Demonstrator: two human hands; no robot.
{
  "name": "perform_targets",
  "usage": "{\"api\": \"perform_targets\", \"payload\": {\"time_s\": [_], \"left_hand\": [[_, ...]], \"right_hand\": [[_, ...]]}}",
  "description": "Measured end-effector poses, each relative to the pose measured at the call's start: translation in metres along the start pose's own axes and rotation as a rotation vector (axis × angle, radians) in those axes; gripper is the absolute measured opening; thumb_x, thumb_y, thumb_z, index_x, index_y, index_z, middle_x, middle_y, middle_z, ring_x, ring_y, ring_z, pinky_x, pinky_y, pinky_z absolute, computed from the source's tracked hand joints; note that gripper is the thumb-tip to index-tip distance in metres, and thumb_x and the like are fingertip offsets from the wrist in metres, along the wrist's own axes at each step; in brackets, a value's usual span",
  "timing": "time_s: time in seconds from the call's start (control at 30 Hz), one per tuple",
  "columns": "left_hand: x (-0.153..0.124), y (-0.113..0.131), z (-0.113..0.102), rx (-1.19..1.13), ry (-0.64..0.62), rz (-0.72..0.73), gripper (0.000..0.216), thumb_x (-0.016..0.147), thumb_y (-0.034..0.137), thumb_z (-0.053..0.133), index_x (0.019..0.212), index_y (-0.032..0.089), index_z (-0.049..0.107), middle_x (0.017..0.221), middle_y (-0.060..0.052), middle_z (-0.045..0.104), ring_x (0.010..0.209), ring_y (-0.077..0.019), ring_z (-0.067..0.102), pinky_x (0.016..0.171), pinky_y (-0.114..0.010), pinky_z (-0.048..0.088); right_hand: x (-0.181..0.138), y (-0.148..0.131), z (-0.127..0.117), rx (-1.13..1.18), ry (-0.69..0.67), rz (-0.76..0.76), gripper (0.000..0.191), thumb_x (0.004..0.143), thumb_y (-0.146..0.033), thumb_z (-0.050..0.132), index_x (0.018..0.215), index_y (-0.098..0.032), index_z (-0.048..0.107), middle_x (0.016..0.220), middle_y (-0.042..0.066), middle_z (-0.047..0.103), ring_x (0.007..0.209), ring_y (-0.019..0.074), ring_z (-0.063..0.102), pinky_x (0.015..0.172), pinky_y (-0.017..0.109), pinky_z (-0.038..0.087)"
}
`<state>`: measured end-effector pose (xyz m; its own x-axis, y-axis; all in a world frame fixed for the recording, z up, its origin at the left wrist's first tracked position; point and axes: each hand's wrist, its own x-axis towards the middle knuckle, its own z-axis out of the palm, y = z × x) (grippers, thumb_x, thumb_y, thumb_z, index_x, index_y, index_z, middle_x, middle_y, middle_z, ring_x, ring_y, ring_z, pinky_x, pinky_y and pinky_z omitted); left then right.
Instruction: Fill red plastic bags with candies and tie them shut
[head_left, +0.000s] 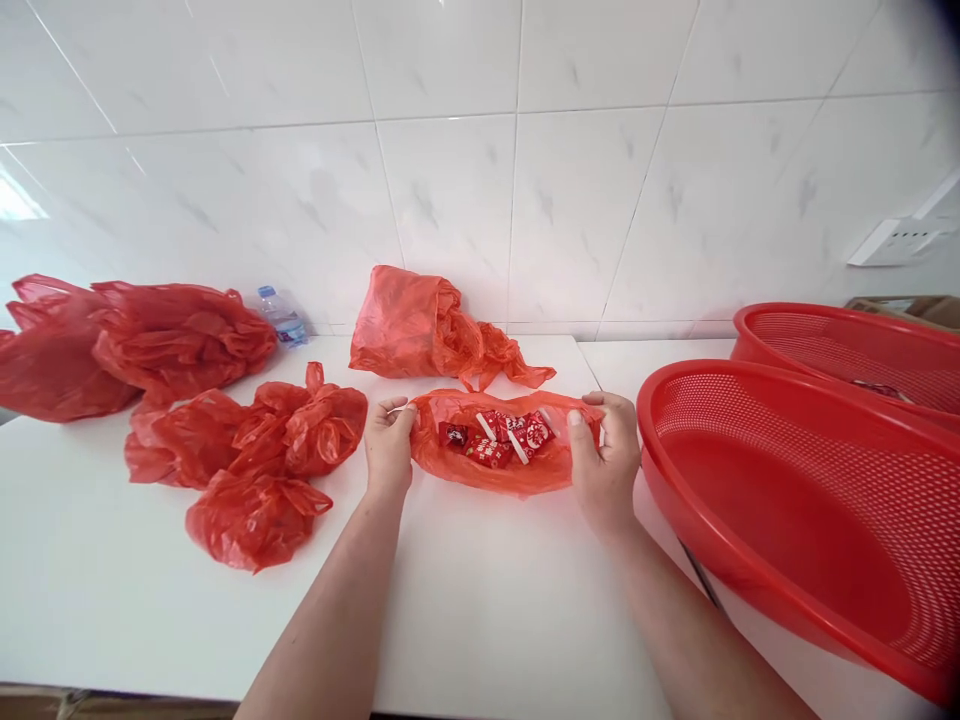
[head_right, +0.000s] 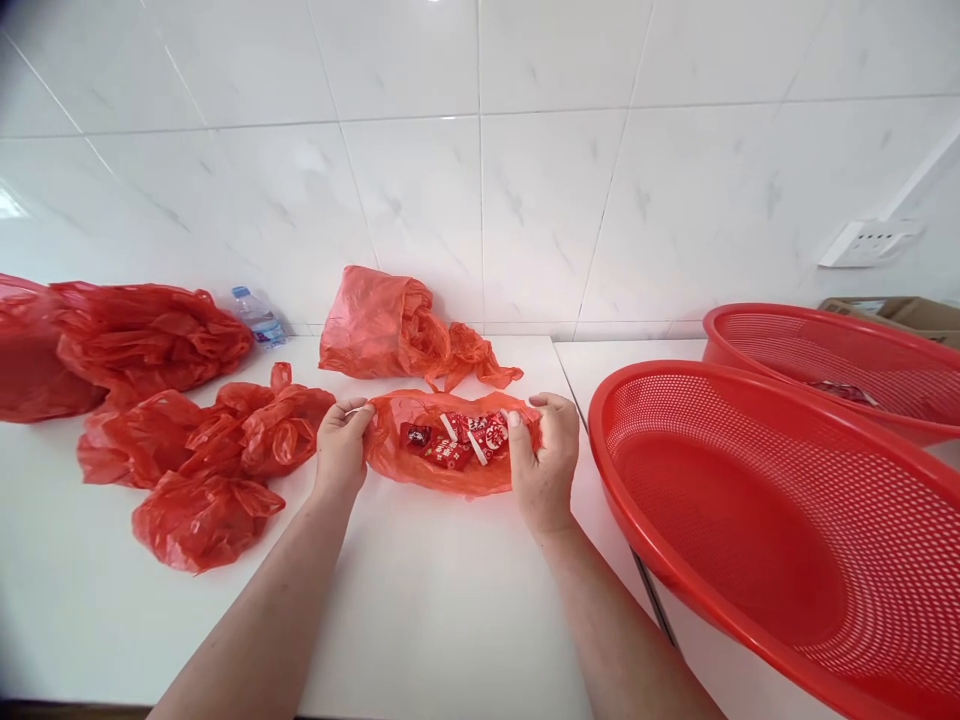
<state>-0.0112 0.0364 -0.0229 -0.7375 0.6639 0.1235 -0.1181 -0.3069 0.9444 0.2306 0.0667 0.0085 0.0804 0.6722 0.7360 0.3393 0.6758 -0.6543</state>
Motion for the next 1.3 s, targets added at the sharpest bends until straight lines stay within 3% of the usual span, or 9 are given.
{"api": "perform_targets", "payload": {"time_s": [0.1,0.23,0.43,0.63,0.77,0.9,1.1,1.2,1.3], "left_hand": [[-0.004,0.001,0.002,-0.127,-0.135,-0.083,0.031,0.066,0.033,0.07,0.088,0.017,0.054,0.07,0.003,0.058,0.058,-0.008,0.055,0.058,-0.021,0.045],[-0.011,0.002,0.007,-0.279,-0.299,-0.237,0.028,0.066,0.031,0.071,0.08,0.017,0.052,0.074,0.001,0.06,0.062,-0.0098,0.059,0.064,-0.025,0.048],[-0.028,0.003,0.018,-0.291,-0.485,-0.32,0.025,0.07,0.034,0.069,0.08,0.018,0.051,0.074,0.001,0.061,0.062,-0.0108,0.059,0.064,-0.026,0.048],[-0.045,0.002,0.029,-0.308,-0.617,-0.337,0.023,0.074,0.032,0.067,0.082,0.019,0.049,0.07,0.003,0.059,0.057,-0.0088,0.057,0.057,-0.021,0.045],[-0.048,0.001,0.03,-0.155,-0.605,-0.272,0.026,0.075,0.038,0.065,0.085,0.02,0.049,0.064,0.004,0.056,0.053,-0.0091,0.053,0.055,-0.022,0.043],[-0.053,0.007,0.03,0.151,-0.492,0.165,0.05,0.072,0.051,0.064,0.111,0.022,0.052,0.107,-0.007,0.059,0.096,-0.0204,0.058,0.085,-0.034,0.046],[-0.06,0.017,0.035,0.595,-0.587,0.638,0.085,0.05,0.051,0.08,0.126,0.026,0.05,0.15,-0.01,0.022,0.138,-0.0363,0.016,0.11,-0.051,0.017],[-0.06,0.013,0.035,0.606,-0.653,0.547,0.03,0.067,0.042,0.071,0.089,0.023,0.066,0.129,-0.009,0.053,0.127,-0.034,0.037,0.106,-0.047,0.028],[-0.062,0.008,0.036,0.443,-0.628,0.227,0.02,0.079,0.04,0.058,0.078,0.021,0.063,0.083,-0.005,0.066,0.085,-0.0238,0.06,0.078,-0.036,0.047]], "right_hand": [[0.004,-0.01,-0.005,0.207,-0.183,0.11,0.015,0.087,-0.032,0.047,0.091,-0.021,0.057,0.113,0.008,0.058,0.112,0.0216,0.051,0.098,0.039,0.037],[0.002,-0.015,-0.001,0.531,-0.555,0.351,0.025,0.089,-0.037,0.044,0.07,-0.022,0.048,0.06,-0.002,0.055,0.065,0.0158,0.058,0.073,0.033,0.048],[-0.021,-0.021,0.016,0.374,-0.78,0.425,0.017,0.078,-0.037,0.059,0.082,-0.023,0.051,0.065,-0.005,0.053,0.057,0.0121,0.049,0.054,0.024,0.041],[-0.033,-0.027,0.023,0.401,-0.758,0.52,0.031,0.08,-0.043,0.055,0.106,-0.026,0.053,0.082,0.0,0.06,0.065,0.0141,0.054,0.057,0.026,0.045],[-0.032,-0.023,0.027,0.315,-0.679,0.564,0.018,0.078,-0.04,0.056,0.084,-0.023,0.058,0.073,-0.002,0.058,0.059,0.013,0.052,0.051,0.024,0.043],[-0.026,-0.02,0.023,0.376,-0.655,0.499,0.017,0.078,-0.035,0.058,0.071,-0.022,0.051,0.06,-0.006,0.047,0.051,0.0098,0.045,0.052,0.023,0.041],[-0.011,-0.014,0.007,0.666,-0.739,0.567,0.017,0.076,-0.036,0.063,0.075,-0.021,0.054,0.057,-0.006,0.049,0.049,0.0104,0.047,0.053,0.025,0.043],[-0.004,-0.006,0.002,0.832,-0.748,0.598,0.02,0.073,-0.039,0.067,0.078,-0.021,0.057,0.047,-0.009,0.041,0.044,0.0092,0.042,0.051,0.025,0.042],[-0.001,0.001,0.002,0.918,-0.604,0.669,0.036,0.08,-0.055,0.053,0.086,-0.02,0.061,0.045,-0.009,0.031,0.04,0.0078,0.031,0.047,0.024,0.038]]}}
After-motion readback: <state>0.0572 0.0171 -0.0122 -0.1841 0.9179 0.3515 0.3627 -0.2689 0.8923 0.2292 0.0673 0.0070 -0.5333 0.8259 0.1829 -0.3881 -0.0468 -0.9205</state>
